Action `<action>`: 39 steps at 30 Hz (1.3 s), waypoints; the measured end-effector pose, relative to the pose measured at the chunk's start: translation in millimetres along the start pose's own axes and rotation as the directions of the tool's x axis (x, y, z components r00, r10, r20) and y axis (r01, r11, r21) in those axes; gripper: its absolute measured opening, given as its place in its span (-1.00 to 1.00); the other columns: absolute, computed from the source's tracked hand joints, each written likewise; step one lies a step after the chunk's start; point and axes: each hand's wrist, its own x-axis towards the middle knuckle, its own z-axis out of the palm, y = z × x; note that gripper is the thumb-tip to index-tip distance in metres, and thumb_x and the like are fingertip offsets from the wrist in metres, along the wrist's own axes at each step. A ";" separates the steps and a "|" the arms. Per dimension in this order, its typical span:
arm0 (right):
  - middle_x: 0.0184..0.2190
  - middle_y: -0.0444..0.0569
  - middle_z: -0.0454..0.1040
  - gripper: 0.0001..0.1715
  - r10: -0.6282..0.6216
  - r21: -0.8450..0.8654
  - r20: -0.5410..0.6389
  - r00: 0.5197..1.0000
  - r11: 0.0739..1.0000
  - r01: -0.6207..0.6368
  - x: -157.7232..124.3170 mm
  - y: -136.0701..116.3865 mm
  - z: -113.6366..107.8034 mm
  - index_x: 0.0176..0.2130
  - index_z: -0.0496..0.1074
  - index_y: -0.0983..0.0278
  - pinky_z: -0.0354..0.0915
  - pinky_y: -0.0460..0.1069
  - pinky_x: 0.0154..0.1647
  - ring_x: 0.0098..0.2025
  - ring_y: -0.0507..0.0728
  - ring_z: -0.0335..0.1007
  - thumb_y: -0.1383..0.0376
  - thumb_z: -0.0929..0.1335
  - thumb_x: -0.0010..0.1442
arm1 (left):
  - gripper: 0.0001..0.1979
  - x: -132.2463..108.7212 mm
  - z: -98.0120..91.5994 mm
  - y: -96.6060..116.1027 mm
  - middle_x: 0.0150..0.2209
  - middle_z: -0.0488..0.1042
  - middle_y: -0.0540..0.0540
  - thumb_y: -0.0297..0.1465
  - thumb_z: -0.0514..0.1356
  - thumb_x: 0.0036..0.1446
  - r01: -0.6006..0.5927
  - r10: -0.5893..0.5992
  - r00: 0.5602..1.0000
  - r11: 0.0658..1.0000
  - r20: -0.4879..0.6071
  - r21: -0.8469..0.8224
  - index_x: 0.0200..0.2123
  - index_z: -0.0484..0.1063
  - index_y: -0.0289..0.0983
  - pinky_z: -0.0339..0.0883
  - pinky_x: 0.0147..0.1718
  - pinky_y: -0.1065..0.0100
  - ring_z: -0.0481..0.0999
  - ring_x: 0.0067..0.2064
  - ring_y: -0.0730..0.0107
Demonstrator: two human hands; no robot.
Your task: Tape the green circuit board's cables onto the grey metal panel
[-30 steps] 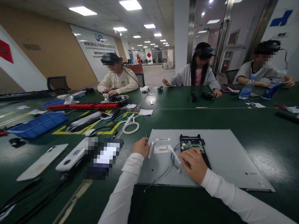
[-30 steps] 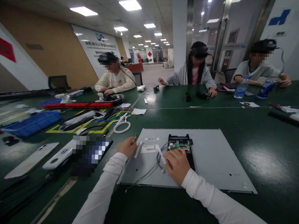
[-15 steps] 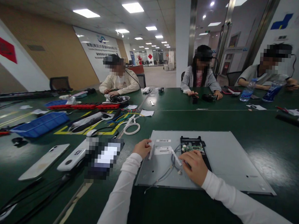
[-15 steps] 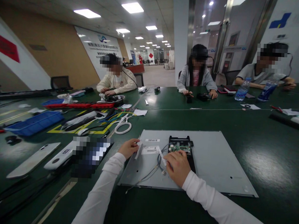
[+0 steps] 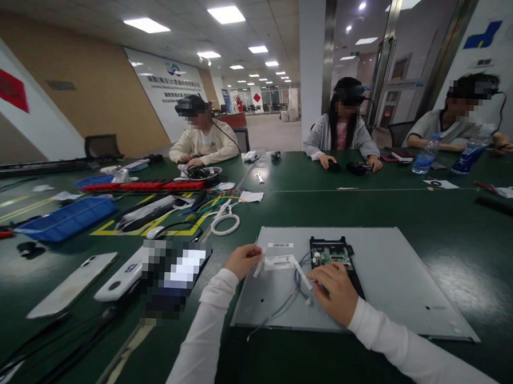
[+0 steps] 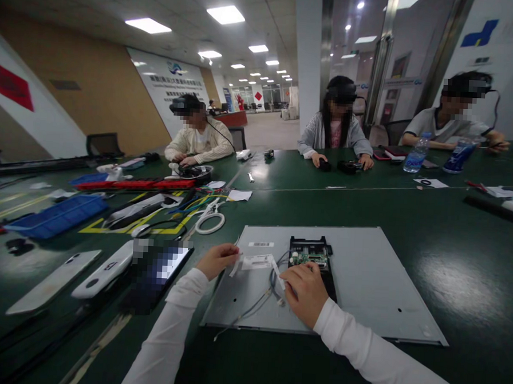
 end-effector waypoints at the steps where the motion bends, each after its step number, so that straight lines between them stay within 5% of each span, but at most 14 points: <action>1: -0.31 -0.11 0.40 -0.78 -0.001 0.000 -0.002 1.000 1.000 0.001 -0.1 -0.1 -0.2 -0.27 0.35 0.23 -0.04 0.04 -0.09 -0.20 0.07 0.24 0.45 0.23 0.05 | -0.79 -0.6 -0.2 1.6 -0.58 0.41 0.00 -0.34 0.16 -0.26 -0.003 0.003 1.000 1.000 0.001 -0.009 -0.49 0.40 -0.34 0.19 -0.51 0.44 0.36 -0.51 0.41; 6: -0.32 -0.11 0.40 -0.77 -0.015 -0.004 -0.028 0.999 1.000 0.015 -0.3 -0.8 -1.2 -0.27 0.36 0.23 -0.02 0.05 -0.09 -0.22 0.07 0.25 0.44 0.22 0.06 | -0.80 -3.0 5.4 13.0 -0.54 0.42 0.00 -0.29 0.16 -0.18 -0.094 0.093 0.996 0.993 -0.018 -0.065 -0.49 0.38 -0.32 0.23 -0.45 0.43 0.39 -0.45 0.40; 11: -0.27 -0.07 0.39 -0.73 -0.050 0.019 -0.096 0.994 0.998 0.052 0.5 -2.3 -5.8 -0.22 0.34 0.24 0.03 0.04 -0.09 -0.18 0.08 0.25 0.44 0.20 0.07 | -0.81 -11.6 31.8 32.0 -0.50 0.42 0.00 -0.29 0.14 -0.08 -0.243 0.244 0.970 0.962 -0.010 -0.126 -0.46 0.36 -0.31 0.26 -0.35 0.41 0.40 -0.40 0.41; 16: -0.20 0.02 0.33 -0.63 0.004 0.100 -0.180 0.984 0.995 0.014 -7.0 -7.5 -20.7 -0.05 0.22 0.27 0.10 0.05 -0.06 -0.15 0.10 0.24 0.35 0.22 0.09 | -0.81 -35.4 61.5 58.5 -0.39 0.44 -0.08 -0.32 0.10 0.03 -0.389 0.398 0.909 0.917 0.122 -0.092 -0.37 0.42 -0.32 0.24 -0.25 0.36 0.40 -0.28 0.35; 21: -0.32 -0.03 0.33 -0.71 0.059 0.232 -0.138 0.989 0.972 -0.026 -20.2 -12.7 -38.7 -0.12 0.22 0.26 0.20 -0.02 -0.19 -0.26 0.07 0.27 0.31 0.23 0.11 | -0.80 -56.8 74.6 78.1 -0.37 0.44 -0.08 -0.33 0.07 0.09 -0.496 0.507 0.826 0.861 0.246 -0.111 -0.32 0.44 -0.28 0.23 -0.25 0.37 0.39 -0.29 0.38; 32: -0.46 -0.10 0.33 -0.93 0.140 0.308 -0.052 0.989 0.944 -0.117 -25.2 -3.1 -50.7 -0.37 0.30 0.28 0.20 -0.11 -0.36 -0.39 0.01 0.26 0.36 0.23 0.09 | -0.79 -61.7 87.1 77.2 -0.33 0.43 -0.10 -0.34 0.07 0.08 -0.520 0.540 0.780 0.840 0.316 -0.153 -0.27 0.43 -0.29 0.23 -0.27 0.38 0.39 -0.28 0.37; 39: -0.47 -0.09 0.34 -0.91 0.187 0.303 -0.105 0.977 0.941 -0.147 -23.1 7.4 -69.1 -0.38 0.31 0.28 0.22 -0.09 -0.35 -0.40 0.02 0.28 0.35 0.23 0.09 | -0.75 -61.7 88.7 77.3 -0.31 0.42 -0.11 -0.32 0.08 0.07 -0.473 0.496 0.803 0.868 0.330 -0.153 -0.20 0.39 -0.28 0.25 -0.34 0.39 0.38 -0.30 0.37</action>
